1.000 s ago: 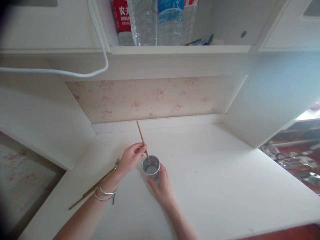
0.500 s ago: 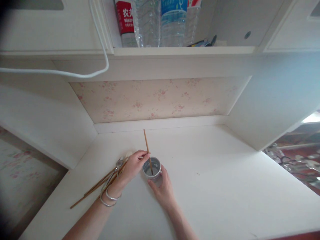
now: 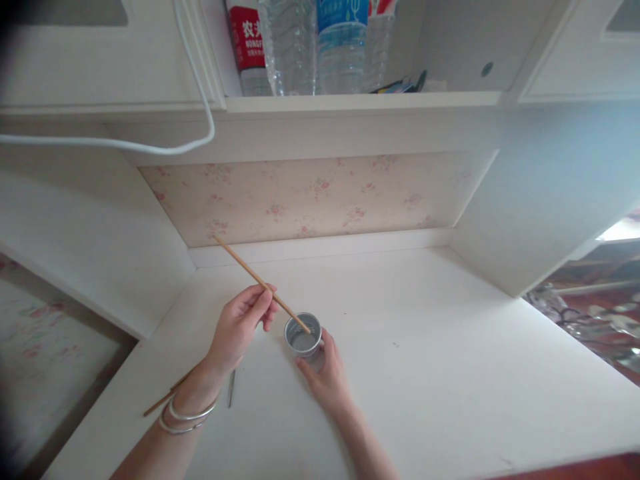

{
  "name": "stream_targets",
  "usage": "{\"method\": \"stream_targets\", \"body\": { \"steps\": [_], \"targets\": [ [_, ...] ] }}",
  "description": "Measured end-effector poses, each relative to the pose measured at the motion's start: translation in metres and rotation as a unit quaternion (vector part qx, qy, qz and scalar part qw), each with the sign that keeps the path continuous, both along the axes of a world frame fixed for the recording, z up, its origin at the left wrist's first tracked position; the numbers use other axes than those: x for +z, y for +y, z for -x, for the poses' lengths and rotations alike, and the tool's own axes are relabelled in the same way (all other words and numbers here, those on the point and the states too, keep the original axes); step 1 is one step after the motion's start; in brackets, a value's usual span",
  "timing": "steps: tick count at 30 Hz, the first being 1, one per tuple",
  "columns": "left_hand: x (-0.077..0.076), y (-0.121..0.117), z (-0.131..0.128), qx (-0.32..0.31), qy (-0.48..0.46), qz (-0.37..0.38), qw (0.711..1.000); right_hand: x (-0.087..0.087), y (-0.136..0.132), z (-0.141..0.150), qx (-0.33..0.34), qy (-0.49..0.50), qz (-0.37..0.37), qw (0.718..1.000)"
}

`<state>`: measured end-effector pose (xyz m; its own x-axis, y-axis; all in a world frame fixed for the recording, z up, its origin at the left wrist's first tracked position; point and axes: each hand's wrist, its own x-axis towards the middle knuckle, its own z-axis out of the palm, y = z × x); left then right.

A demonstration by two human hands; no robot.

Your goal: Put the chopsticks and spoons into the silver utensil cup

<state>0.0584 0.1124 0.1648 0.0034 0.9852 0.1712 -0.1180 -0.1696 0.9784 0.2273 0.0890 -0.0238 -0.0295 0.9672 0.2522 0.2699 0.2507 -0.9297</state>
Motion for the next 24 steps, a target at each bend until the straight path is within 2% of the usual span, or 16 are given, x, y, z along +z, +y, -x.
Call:
{"method": "stream_targets", "body": {
  "steps": [8,11,14,18,24],
  "targets": [
    [-0.018,0.012,0.004,0.021,0.026,0.026,0.999,-0.001,-0.001,-0.001,-0.009,-0.011,-0.001,1.0],
    [-0.029,0.018,0.005,0.035,0.094,0.013,0.995,0.0,-0.002,-0.001,-0.007,-0.016,0.005,1.0],
    [-0.044,0.027,0.001,0.051,0.198,-0.032,0.978,-0.001,-0.001,-0.001,-0.009,-0.017,0.002,1.0],
    [-0.068,0.034,-0.007,0.029,0.271,-0.068,0.96,0.0,-0.002,0.0,-0.011,0.001,-0.004,1.0],
    [-0.092,0.035,-0.01,-0.011,0.295,-0.06,0.954,0.004,-0.003,0.001,-0.003,0.024,0.0,1.0]
  ]
}}
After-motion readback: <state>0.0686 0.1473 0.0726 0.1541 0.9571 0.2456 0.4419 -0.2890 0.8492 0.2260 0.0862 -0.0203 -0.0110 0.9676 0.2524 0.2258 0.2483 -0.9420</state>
